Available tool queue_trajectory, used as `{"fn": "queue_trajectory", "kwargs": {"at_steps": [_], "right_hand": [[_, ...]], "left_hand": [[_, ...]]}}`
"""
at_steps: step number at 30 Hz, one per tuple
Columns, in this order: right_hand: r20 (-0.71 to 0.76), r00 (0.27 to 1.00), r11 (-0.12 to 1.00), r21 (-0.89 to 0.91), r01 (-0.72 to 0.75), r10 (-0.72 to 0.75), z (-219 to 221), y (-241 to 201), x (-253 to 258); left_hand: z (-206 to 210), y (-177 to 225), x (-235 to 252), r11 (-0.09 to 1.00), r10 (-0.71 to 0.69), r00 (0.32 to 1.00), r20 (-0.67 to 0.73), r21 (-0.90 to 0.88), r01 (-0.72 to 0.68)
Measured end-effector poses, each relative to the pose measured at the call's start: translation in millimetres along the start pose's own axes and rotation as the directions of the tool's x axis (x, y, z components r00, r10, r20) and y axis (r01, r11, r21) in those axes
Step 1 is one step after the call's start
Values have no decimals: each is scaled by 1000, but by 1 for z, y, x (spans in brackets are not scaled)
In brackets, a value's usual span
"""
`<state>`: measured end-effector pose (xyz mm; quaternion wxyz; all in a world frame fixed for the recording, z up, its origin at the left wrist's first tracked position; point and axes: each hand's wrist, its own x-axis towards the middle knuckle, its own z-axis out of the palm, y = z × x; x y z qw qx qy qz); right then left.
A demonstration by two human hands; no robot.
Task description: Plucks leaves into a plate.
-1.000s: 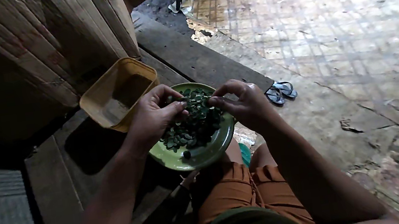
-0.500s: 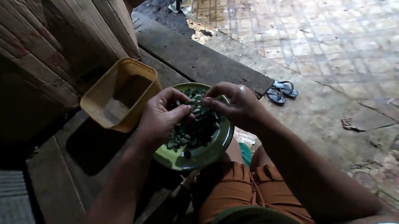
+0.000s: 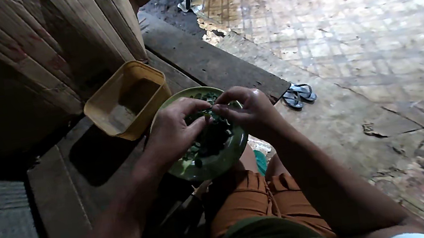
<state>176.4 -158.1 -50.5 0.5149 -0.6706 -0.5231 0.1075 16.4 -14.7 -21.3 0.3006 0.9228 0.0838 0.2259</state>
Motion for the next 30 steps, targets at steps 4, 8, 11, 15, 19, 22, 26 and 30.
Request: {"fn": "queue_trajectory", "kwargs": {"at_steps": [4,8,11,15,19,22,26,30], "right_hand": [[3,998,997,-44,57,-57,5,-5,3],[-33,996,995,-62,80,-82,7,-2,2],[-46,995,985,-154,78,-86,5,2,3],[49,995,971,-221,93,-84,7,3,2],[-15,991,982,-141,130,-133,13,-9,5],[-57,979,972,-140,187,-196,22,-16,7],[-75,970,951,-229,209,-231,22,-17,9],[-27,983,955,-241,171,-183,12,-9,7]], "left_hand": [[6,-1,0,997,1,997,-75,74,5],[-2,-2,0,989,-6,997,-76,150,17],[-13,-7,2,983,-5,994,-108,181,25],[-26,-7,4,987,-79,993,-88,135,90],[-22,-9,2,989,-68,997,-24,130,70],[-18,-6,2,989,-59,998,-2,137,59],[-17,-7,1,993,-46,999,13,114,44],[-31,-12,3,987,-80,996,-30,135,84]]}}
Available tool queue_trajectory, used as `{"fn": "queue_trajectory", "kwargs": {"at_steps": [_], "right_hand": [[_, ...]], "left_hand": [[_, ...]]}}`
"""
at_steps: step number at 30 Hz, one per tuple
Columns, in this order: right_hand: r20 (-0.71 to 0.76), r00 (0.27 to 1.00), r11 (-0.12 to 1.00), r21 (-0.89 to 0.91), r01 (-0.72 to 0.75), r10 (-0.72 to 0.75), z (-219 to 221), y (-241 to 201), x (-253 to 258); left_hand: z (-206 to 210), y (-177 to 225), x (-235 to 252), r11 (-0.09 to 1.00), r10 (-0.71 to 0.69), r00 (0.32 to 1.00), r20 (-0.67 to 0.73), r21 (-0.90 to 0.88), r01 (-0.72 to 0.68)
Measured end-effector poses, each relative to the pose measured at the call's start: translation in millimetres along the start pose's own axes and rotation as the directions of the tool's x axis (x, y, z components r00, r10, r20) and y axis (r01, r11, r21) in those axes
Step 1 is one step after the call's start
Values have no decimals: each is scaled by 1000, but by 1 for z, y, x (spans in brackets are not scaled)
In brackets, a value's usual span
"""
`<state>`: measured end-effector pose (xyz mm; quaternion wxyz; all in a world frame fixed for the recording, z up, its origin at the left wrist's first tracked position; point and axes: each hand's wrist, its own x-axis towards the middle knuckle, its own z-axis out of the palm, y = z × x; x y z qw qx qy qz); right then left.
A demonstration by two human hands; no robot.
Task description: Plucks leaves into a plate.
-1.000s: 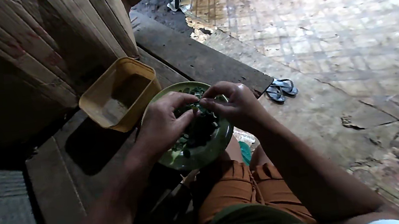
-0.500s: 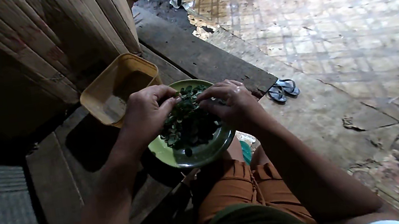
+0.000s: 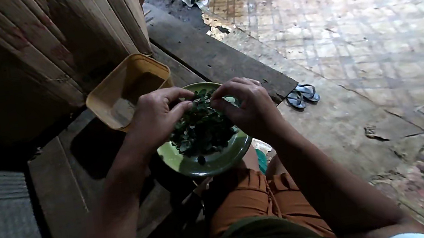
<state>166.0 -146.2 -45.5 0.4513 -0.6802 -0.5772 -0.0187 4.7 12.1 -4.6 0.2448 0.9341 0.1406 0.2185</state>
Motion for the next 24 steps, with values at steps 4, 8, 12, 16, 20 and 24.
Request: {"fn": "queue_trajectory", "kwargs": {"at_steps": [4,8,12,16,20,24], "right_hand": [[114,993,1000,-19,-1,3,-2,11,-7],[129,991,998,-43,-39,44,-5,13,-12],[112,993,998,-54,-42,48,-6,14,-16],[106,992,997,-59,-54,60,-6,16,-18],[113,988,993,-74,-93,101,-7,17,-20],[93,989,992,-72,-108,114,-7,21,-24]], "left_hand": [[-23,-14,3,988,-69,994,-86,133,80],[-42,-35,4,941,-103,957,-272,285,182],[-42,-46,5,885,-135,942,-306,391,254],[-35,-15,0,936,-60,998,9,348,53],[-17,7,-5,914,-302,833,464,389,115],[3,17,2,845,-439,705,557,522,115]]}}
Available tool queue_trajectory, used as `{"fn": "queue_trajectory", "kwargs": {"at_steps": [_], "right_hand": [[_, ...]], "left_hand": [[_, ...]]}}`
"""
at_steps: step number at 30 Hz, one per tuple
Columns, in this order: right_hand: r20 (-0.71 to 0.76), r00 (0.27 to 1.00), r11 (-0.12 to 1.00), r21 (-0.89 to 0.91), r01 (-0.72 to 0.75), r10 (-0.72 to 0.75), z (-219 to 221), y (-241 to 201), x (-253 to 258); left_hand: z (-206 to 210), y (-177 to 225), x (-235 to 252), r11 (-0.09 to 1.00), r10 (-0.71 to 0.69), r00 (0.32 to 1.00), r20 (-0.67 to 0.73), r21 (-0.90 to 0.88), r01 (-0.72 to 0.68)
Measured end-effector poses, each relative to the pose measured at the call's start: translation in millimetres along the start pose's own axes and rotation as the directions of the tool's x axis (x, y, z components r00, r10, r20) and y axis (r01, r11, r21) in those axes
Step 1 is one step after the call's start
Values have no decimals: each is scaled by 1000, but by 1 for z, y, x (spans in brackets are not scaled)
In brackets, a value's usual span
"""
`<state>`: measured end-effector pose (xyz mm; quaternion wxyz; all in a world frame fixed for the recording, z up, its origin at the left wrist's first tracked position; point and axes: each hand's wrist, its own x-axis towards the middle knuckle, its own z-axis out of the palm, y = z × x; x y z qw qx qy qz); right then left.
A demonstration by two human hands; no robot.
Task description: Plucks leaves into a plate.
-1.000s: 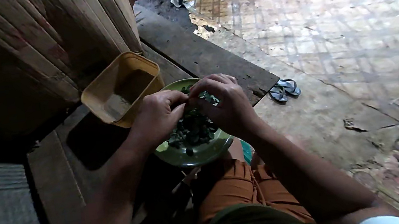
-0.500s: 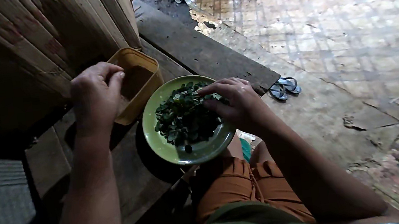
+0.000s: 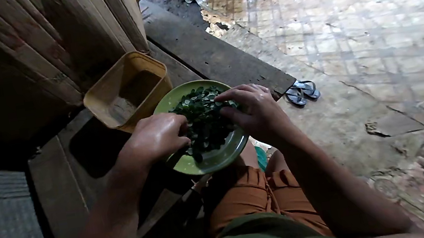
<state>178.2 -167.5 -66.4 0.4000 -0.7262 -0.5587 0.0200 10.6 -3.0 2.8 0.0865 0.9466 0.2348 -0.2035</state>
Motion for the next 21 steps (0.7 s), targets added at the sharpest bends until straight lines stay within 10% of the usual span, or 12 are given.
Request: {"fn": "queue_trajectory", "kwargs": {"at_steps": [8,21], "right_hand": [[-88,996,996,84,6,1,-5,-10,-2],[-107,994,974,224,29,-5,-2,-11,0]], "left_hand": [[4,-14,0,884,185,855,-484,-298,-360],[-5,-18,-5,694,67,840,-538,-580,-427]]}}
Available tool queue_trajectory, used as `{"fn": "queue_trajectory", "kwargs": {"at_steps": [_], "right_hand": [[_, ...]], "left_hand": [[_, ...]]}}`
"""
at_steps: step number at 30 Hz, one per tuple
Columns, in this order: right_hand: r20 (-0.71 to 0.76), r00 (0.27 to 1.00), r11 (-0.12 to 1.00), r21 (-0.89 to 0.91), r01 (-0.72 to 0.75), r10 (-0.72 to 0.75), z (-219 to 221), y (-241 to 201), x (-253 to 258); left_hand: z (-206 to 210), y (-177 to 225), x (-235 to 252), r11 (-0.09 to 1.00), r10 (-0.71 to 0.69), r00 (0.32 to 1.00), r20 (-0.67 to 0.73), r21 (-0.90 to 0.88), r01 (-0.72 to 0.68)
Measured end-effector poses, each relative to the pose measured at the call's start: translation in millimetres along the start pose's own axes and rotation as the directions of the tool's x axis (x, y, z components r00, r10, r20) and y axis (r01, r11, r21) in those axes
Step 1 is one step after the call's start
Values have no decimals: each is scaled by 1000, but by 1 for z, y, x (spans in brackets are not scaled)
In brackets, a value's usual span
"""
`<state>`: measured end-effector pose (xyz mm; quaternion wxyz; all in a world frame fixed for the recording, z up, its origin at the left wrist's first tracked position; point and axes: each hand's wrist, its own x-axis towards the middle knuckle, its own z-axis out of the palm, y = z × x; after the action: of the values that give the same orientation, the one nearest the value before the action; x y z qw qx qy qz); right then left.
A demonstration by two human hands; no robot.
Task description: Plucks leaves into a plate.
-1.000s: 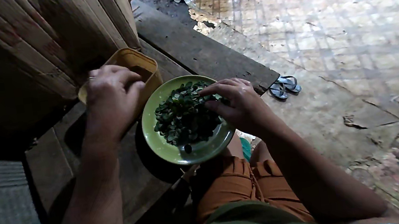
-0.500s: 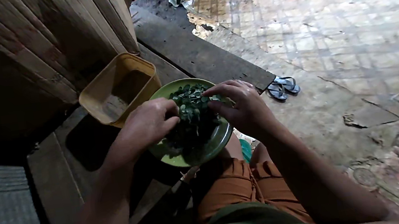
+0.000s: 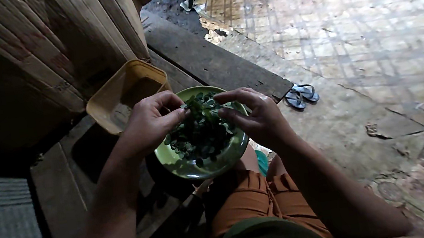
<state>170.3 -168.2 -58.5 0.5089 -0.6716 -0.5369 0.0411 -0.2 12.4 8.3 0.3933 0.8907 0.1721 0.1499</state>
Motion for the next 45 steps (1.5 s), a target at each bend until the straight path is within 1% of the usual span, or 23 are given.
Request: {"fn": "queue_trajectory", "kwargs": {"at_steps": [5,8,10,13,15,16,18,20,22,24,25,27,29,30,32,34,37,39,41,45], "right_hand": [[69,998,1000,16,-14,12,5,2,3],[38,999,1000,26,-14,13,7,2,4],[-12,1000,999,26,-24,24,5,1,5],[-49,998,999,43,-26,28,-2,-1,6],[-43,998,998,50,-40,43,-6,0,6],[-34,997,997,56,-62,64,-7,0,5],[6,994,991,75,-108,108,-7,-3,5],[32,995,993,67,-96,94,-5,-9,7],[84,996,999,17,-44,42,-6,-14,9],[167,985,999,-20,-35,38,-13,-23,9],[193,980,999,-37,-30,36,-16,-25,9],[223,974,998,-55,-22,34,-22,-28,8],[202,979,998,-61,10,2,-23,-28,7],[182,983,998,-60,21,-10,-23,-27,7],[177,984,998,-67,16,-4,-23,-27,8],[178,984,997,-74,7,7,-22,-26,8],[145,989,999,-49,-1,8,-19,-24,6],[93,996,1000,11,-5,4,-18,-22,4],[47,999,996,92,11,-15,-17,-18,5],[-23,999,980,191,53,-49,-12,-16,8]], "left_hand": [[-4,3,0,993,-5,1000,-20,-121,3],[-3,5,0,972,-23,1000,-8,-234,20],[-1,6,0,961,-34,999,19,-274,38],[2,6,2,981,-46,998,51,-185,54],[4,6,3,991,-85,994,75,-101,92],[5,7,3,990,-94,990,105,-94,104],[12,8,3,988,-60,987,150,-131,80],[24,9,4,983,-1,989,150,-183,29],[38,7,7,984,48,994,94,-174,-31],[48,4,9,983,104,995,10,-154,-101],[49,5,10,978,133,991,2,-162,-131],[45,11,10,963,193,980,53,-201,-179],[43,12,9,949,258,961,100,-213,-232],[44,12,8,951,263,959,103,-194,-240],[46,12,8,960,242,967,83,-168,-226],[48,12,7,968,194,980,50,-174,-183],[49,12,6,979,150,989,5,-137,-148],[48,12,5,983,138,990,-8,-123,-138],[46,15,4,989,90,996,-18,-116,-92],[46,20,4,980,8,1000,-18,-199,-11]]}}
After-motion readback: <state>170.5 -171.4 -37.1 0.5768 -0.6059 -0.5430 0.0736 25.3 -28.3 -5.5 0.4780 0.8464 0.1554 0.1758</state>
